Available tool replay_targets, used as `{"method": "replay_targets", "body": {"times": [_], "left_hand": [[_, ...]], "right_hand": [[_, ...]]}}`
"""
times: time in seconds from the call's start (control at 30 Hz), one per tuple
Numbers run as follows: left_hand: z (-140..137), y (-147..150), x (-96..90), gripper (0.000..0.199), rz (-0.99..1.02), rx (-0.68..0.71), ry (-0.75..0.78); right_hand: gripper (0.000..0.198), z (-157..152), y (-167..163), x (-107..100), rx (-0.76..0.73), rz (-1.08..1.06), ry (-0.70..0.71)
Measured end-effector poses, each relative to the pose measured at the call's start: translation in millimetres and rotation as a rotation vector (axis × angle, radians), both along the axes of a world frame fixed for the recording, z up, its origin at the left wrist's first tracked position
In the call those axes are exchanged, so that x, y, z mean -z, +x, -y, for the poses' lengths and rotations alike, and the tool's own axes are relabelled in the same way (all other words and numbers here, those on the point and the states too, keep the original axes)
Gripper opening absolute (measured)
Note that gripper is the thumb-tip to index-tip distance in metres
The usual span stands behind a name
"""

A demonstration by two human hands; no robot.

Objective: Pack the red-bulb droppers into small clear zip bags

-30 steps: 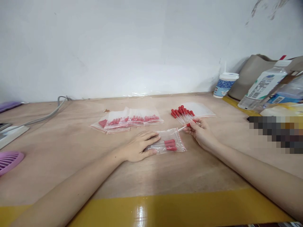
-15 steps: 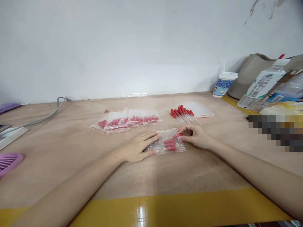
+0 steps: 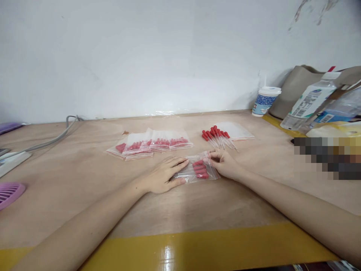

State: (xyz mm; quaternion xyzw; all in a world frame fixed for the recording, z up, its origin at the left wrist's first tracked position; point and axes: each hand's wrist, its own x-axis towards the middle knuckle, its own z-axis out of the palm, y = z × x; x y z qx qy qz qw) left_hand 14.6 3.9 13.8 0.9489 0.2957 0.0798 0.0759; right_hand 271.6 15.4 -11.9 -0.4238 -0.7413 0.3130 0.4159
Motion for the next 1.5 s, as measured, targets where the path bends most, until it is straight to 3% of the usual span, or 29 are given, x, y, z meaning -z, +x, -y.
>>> {"method": "replay_targets", "body": {"times": [0.13, 0.2, 0.3, 0.4, 0.63, 0.73, 0.9, 1.03, 1.13, 1.33, 1.5], "left_hand": [[-1, 0, 0.2, 0.059, -0.003, -0.002, -0.005], [-1, 0, 0.6, 0.059, 0.003, 0.004, -0.004], [-1, 0, 0.8, 0.059, 0.006, 0.010, -0.003], [-2, 0, 0.7, 0.059, 0.000, 0.011, -0.003], [-1, -1, 1.2, 0.059, 0.001, 0.017, -0.005], [-1, -2, 1.4, 0.058, 0.005, 0.020, -0.003], [-1, -1, 0.7, 0.058, 0.008, 0.020, -0.011], [-1, -1, -0.2, 0.058, 0.017, 0.015, -0.018], [-1, -1, -1.1, 0.058, 0.005, 0.011, -0.024], [-1, -1, -0.4, 0.059, -0.012, 0.006, -0.019], [0, -2, 1.0, 0.060, 0.006, 0.003, -0.010]], "right_hand": [[0.026, -3, 4, 1, 0.004, 0.072, 0.014], [0.024, -10, 10, -1, 0.147, 0.142, 0.022], [0.018, -25, 17, -11, 0.411, 0.333, 0.205], [0.017, -47, 16, -24, 0.541, 0.531, 0.317], [0.030, -96, -12, -30, 0.681, 0.850, 0.282], [0.028, -103, -20, -27, 0.700, 0.863, 0.257], [0.022, -96, -18, -37, 0.721, 0.505, 0.172], [0.019, -78, 2, -47, 0.526, -0.019, 0.191], [0.027, -58, 20, -44, 0.419, -0.324, 0.186], [0.034, -24, 34, -14, 0.427, -0.614, -0.058], [0.025, -11, 19, -2, 0.325, -0.790, -0.383]]}}
